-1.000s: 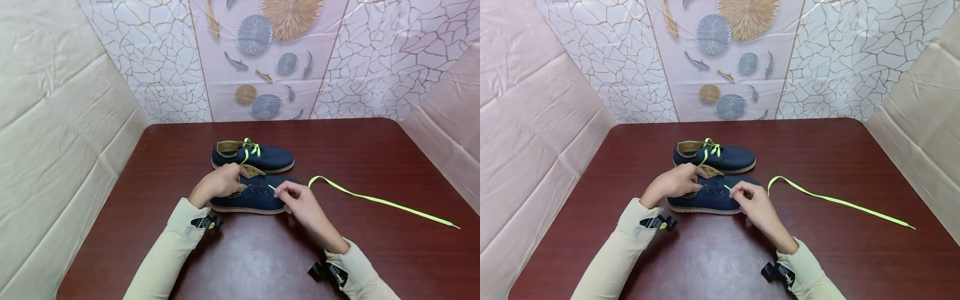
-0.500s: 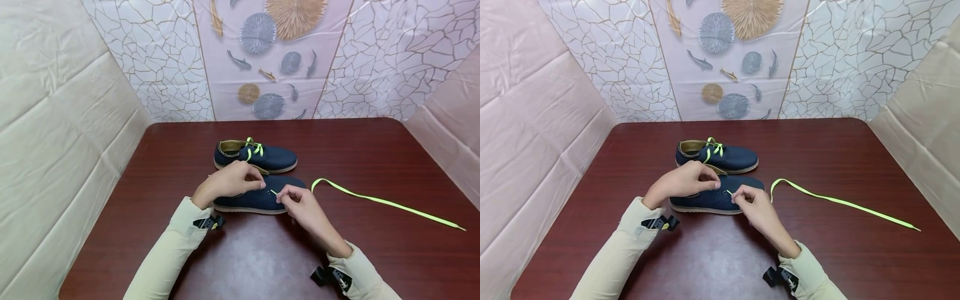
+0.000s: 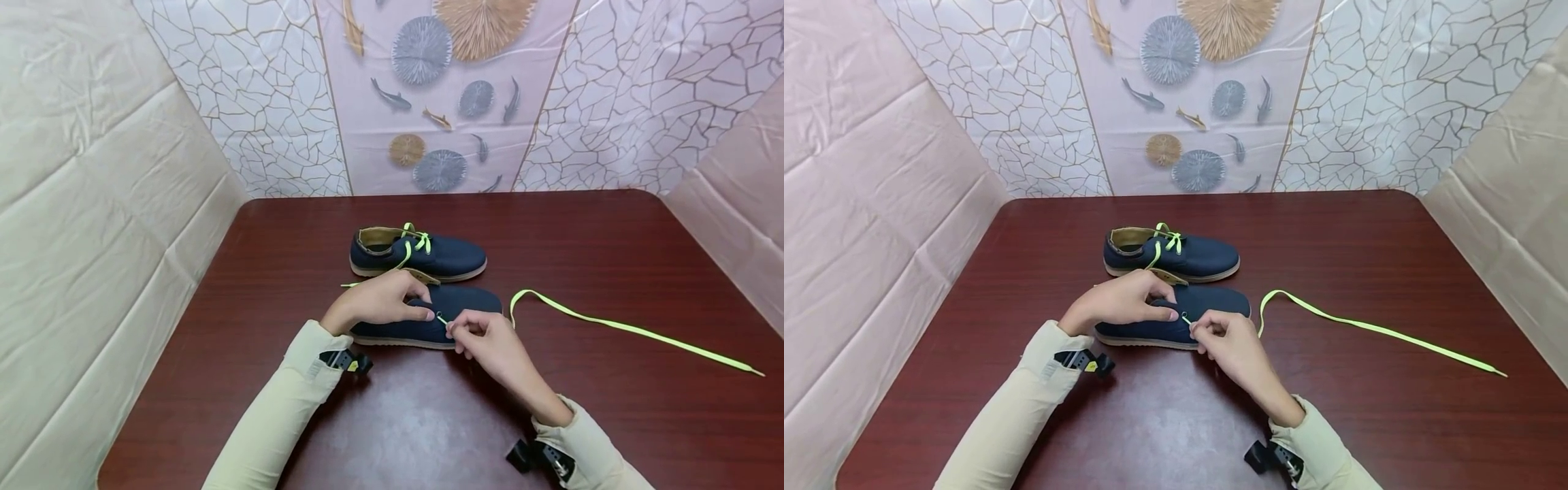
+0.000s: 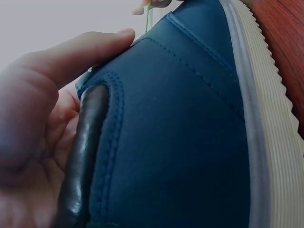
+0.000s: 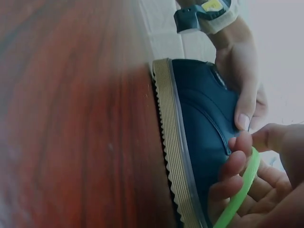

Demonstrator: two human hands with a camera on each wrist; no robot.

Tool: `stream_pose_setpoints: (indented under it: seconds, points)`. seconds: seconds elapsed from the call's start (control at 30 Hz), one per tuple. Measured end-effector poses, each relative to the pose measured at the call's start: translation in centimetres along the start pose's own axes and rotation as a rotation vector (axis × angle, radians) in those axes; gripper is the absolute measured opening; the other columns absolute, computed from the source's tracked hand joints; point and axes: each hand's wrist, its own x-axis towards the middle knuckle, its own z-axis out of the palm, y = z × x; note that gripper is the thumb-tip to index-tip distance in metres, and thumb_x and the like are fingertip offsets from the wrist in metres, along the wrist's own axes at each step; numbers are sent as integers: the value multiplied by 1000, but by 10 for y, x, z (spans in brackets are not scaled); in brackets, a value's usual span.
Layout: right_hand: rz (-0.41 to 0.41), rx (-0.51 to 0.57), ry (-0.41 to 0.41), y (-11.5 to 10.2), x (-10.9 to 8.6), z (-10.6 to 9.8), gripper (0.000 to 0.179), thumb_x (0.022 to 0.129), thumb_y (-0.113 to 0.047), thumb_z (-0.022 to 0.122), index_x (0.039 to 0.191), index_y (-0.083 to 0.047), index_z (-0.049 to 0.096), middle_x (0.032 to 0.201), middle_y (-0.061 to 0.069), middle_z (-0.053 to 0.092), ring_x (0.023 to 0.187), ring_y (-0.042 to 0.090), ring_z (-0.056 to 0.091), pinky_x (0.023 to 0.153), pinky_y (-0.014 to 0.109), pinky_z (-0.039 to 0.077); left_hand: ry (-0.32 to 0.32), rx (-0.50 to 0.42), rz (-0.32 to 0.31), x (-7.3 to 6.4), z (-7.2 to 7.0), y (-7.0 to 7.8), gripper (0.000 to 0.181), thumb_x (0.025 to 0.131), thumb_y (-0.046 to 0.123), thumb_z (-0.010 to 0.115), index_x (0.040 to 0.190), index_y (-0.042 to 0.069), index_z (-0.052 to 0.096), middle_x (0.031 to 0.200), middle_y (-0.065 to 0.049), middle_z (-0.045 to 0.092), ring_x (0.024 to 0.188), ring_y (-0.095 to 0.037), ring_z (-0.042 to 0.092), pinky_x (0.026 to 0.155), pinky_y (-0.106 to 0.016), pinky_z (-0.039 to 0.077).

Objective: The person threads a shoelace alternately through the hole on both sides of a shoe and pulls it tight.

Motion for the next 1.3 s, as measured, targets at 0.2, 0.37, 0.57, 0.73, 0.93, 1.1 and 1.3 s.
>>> stream_pose_setpoints:
  seconds: [0.2, 0.37, 0.57, 0.73, 0.93, 1.1, 1.3]
  points:
    - [22, 21, 39, 4, -2, 5, 18, 98, -1, 64, 84, -4, 74, 66, 3, 66, 57, 14, 61, 56, 26, 51, 11, -62, -40, 2, 3, -2, 15, 97, 19, 78, 84, 16, 73, 65, 11, 48, 57, -3, 39, 57, -22, 33]
    - [45, 10, 48, 3, -1, 5, 18, 98, -3, 64, 84, -4, 75, 64, 2, 67, 56, 14, 61, 56, 25, 51, 10, -87, -39, 4, 3, -3, 14, 97, 18, 79, 84, 15, 73, 64, 11, 48, 56, -4, 39, 57, -22, 33]
    - [65, 56, 11, 3, 0, 7, 17, 100, -5, 64, 89, -1, 76, 68, 5, 70, 55, 15, 62, 52, 26, 50, -17, -111, 9, 2, 1, -6, 19, 102, 21, 73, 84, 14, 77, 62, 12, 45, 53, -5, 37, 56, -23, 32]
    - [81, 104, -14, 1, -2, 12, 17, 102, -6, 63, 93, 1, 76, 72, 7, 73, 55, 18, 64, 49, 27, 49, -44, -180, 33, -4, -3, -9, 46, 110, 26, 60, 65, 11, 59, 57, 9, 35, 46, -10, 30, 52, -25, 31]
    - [106, 106, 28, 0, -3, 15, 18, 103, -5, 60, 93, -1, 75, 71, 6, 73, 55, 23, 65, 49, 28, 50, -79, -246, 18, -7, -8, -6, 49, 112, 22, 54, 63, 14, 49, 56, 8, 32, 44, -11, 29, 53, -26, 33]
    - [103, 130, 53, -2, -4, 15, 17, 101, -3, 59, 95, 0, 74, 70, 6, 72, 55, 23, 65, 48, 29, 50, -94, -272, 10, -9, -9, -3, 47, 111, 22, 56, 65, 9, 53, 55, 7, 31, 43, -12, 28, 51, -27, 32]
    - [127, 233, -6, -2, -4, 15, 20, 104, -9, 62, 99, 8, 72, 72, 7, 72, 53, 15, 63, 47, 26, 48, -122, -403, -90, -10, -8, -1, 36, 112, 15, 52, 85, -1, 69, 71, 4, 50, 62, -10, 50, 62, -24, 51]
